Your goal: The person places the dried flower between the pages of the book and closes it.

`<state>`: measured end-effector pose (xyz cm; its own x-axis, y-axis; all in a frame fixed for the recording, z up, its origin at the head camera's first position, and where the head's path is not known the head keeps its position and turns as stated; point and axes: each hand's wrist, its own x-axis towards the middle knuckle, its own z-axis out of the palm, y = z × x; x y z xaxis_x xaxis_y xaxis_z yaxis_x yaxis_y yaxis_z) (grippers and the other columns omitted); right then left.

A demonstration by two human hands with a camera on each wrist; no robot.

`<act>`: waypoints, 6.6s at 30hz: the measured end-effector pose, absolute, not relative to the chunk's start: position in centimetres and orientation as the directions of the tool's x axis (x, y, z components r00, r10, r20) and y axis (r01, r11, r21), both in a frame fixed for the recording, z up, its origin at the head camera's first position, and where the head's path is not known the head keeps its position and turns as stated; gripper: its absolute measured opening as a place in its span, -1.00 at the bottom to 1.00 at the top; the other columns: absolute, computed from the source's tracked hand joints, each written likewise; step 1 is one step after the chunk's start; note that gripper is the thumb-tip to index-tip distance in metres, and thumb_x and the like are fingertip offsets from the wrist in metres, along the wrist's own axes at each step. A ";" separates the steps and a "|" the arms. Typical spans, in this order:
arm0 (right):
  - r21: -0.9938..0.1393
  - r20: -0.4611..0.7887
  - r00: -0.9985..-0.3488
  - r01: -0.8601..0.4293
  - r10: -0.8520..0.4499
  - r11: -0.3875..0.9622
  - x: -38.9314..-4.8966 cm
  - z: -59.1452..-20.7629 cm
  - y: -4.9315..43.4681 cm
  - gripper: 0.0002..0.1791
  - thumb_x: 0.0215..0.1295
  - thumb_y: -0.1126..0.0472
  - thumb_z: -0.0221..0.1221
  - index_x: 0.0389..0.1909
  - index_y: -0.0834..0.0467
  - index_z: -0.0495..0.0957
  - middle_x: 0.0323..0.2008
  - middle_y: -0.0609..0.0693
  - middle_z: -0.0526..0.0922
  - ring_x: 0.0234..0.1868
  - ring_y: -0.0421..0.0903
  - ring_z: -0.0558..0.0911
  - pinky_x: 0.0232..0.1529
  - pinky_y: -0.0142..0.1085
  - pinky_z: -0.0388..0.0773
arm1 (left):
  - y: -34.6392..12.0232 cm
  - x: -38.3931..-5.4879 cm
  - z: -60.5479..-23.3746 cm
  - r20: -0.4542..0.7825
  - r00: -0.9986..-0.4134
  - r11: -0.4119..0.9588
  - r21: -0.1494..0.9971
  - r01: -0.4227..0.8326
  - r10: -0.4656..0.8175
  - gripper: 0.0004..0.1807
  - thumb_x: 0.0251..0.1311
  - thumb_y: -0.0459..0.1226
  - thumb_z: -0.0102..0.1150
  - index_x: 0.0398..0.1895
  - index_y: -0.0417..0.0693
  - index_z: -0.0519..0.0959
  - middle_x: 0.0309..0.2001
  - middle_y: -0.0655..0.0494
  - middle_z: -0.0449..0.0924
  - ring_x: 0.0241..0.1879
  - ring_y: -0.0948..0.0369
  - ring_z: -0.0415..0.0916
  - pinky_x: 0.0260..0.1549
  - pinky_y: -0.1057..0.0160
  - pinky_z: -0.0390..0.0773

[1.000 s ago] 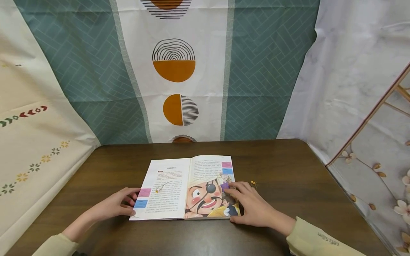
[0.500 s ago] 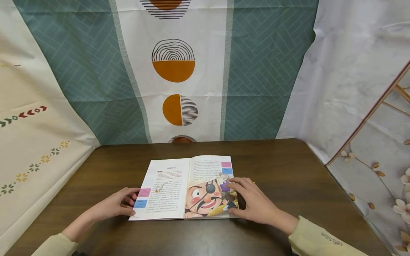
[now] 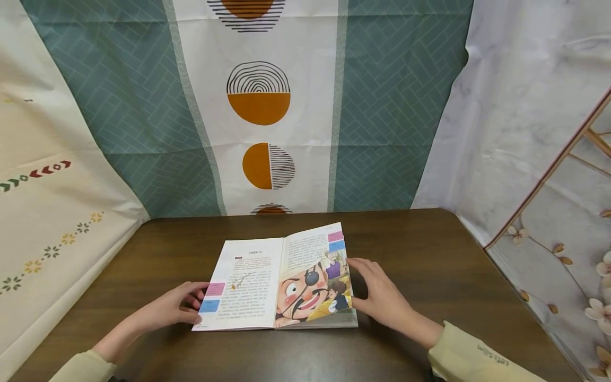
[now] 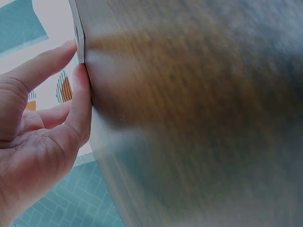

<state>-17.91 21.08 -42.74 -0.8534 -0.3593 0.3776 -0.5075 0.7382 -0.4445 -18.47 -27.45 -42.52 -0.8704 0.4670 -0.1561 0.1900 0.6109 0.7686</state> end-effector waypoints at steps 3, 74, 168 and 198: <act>-0.463 0.366 -0.862 -0.496 -0.351 0.735 -17.9 -42.5 21.1 -0.14 -0.01 0.11 0.51 0.35 0.12 0.38 0.25 0.10 0.54 0.18 0.07 0.54 -0.06 -0.09 0.63 | -27.4 -18.4 -42.6 -0.158 -0.872 0.608 0.772 0.183 0.464 -0.14 0.01 -0.35 0.45 0.35 -0.50 0.22 -0.04 -0.13 0.37 -0.12 0.16 0.40 -0.21 0.34 0.58; -0.740 0.384 -0.783 -0.578 -0.490 0.343 -19.2 -39.3 12.6 -0.39 0.36 0.17 0.21 0.41 0.12 0.34 0.24 0.09 0.58 0.06 0.08 0.67 0.00 -0.19 0.62 | -27.5 -18.3 -42.6 -0.152 -0.871 0.575 0.801 0.168 0.466 -0.14 0.05 -0.36 0.42 0.37 -0.50 0.19 -0.04 -0.14 0.36 -0.10 0.15 0.39 -0.21 0.34 0.57; -0.238 -0.169 -0.700 -0.655 -0.694 0.718 -28.5 -40.8 6.2 -0.09 0.06 -0.30 0.36 0.43 -0.08 0.34 0.49 -0.01 0.27 0.51 0.11 0.25 0.44 0.05 0.25 | -26.6 -17.7 -42.4 -0.110 -0.886 0.634 0.738 0.231 0.450 -0.16 0.14 -0.22 0.38 0.46 -0.19 0.22 0.09 -0.25 0.19 -0.12 0.08 0.38 -0.24 0.42 0.55; -0.166 -0.214 -0.721 -0.638 -0.659 0.752 -27.8 -40.4 6.0 -0.11 0.14 -0.31 0.29 0.46 -0.06 0.29 0.50 -0.04 0.26 0.50 0.03 0.28 0.43 0.06 0.26 | -24.8 -17.5 -42.0 -0.141 -0.934 0.708 0.691 0.145 0.328 -0.30 -0.09 -0.31 0.53 0.22 -0.11 0.53 0.04 -0.20 0.28 -0.24 0.12 0.44 -0.35 0.38 0.50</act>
